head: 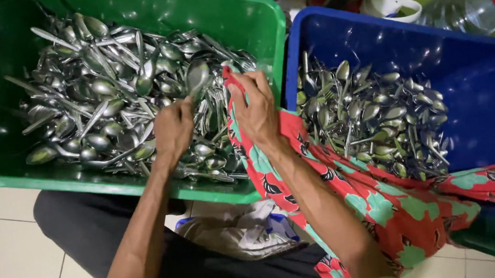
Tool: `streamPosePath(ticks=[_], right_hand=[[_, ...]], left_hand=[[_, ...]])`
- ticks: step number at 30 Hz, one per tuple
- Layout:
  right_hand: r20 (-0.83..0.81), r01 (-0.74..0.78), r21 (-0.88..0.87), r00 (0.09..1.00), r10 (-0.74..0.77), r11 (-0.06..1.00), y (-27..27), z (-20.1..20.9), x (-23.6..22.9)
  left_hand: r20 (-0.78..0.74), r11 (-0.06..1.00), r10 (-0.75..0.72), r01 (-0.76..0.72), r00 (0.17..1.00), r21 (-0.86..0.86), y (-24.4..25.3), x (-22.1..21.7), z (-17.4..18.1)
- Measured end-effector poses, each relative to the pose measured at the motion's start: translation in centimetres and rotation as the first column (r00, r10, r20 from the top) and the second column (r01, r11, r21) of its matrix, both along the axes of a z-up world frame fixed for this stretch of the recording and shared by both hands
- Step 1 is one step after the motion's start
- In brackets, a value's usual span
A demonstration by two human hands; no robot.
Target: Polishing metal spoons with a cloth and moving them between bins.
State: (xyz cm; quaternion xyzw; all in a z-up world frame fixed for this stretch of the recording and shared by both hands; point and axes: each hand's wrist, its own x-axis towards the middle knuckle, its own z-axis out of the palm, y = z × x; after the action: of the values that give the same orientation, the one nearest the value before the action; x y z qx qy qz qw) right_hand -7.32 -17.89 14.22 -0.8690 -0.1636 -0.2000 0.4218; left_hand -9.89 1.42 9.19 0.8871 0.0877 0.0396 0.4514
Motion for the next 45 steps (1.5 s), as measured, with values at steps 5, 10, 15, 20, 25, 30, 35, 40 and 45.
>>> streamPosePath(ticks=[5,10,15,20,25,30,35,40,45], right_hand=[[0.251,-0.086,-0.151,0.96,0.122,0.985,0.1,-1.2,2.6],[0.202,-0.161,-0.378,0.947,0.251,0.912,0.6,-1.8,2.6],[0.23,-0.111,-0.437,0.946,0.23,0.893,0.3,-3.7,3.6],[0.243,0.04,-0.465,0.966,0.084,0.885,-0.3,-3.8,3.3],[0.106,-0.194,-0.459,0.957,0.271,0.867,0.9,-6.2,3.2],[0.239,0.009,-0.451,0.964,0.111,0.893,0.0,-1.7,3.1],[0.209,0.036,-0.485,0.975,0.076,0.874,-0.8,-5.8,3.6],[0.138,-0.222,-0.44,0.941,0.31,0.87,0.7,-3.3,1.9],[0.231,-0.003,-0.438,0.966,0.116,0.899,0.0,-4.4,3.1]], left_hand=[[0.073,0.991,-0.119,0.123,0.99,-0.049,-1.6,-0.8,2.3],[0.016,0.986,-0.162,0.163,0.987,-0.043,-1.8,-0.6,2.0],[-0.076,0.964,-0.262,0.265,0.962,0.023,-2.0,-1.0,4.7],[-0.135,0.969,-0.243,0.247,0.961,0.013,-1.7,-0.8,3.7],[-0.2,0.976,-0.205,0.215,0.958,0.028,-1.9,-0.4,2.1],[-0.156,0.966,-0.249,0.257,0.956,0.036,-2.3,-0.6,3.2],[-0.169,0.974,-0.22,0.225,0.961,0.014,-2.2,-0.6,2.6],[-0.176,0.973,-0.207,0.22,0.962,0.061,-1.7,-1.0,2.6],[-0.187,0.964,-0.257,0.265,0.948,0.022,-2.2,-0.9,2.4]])
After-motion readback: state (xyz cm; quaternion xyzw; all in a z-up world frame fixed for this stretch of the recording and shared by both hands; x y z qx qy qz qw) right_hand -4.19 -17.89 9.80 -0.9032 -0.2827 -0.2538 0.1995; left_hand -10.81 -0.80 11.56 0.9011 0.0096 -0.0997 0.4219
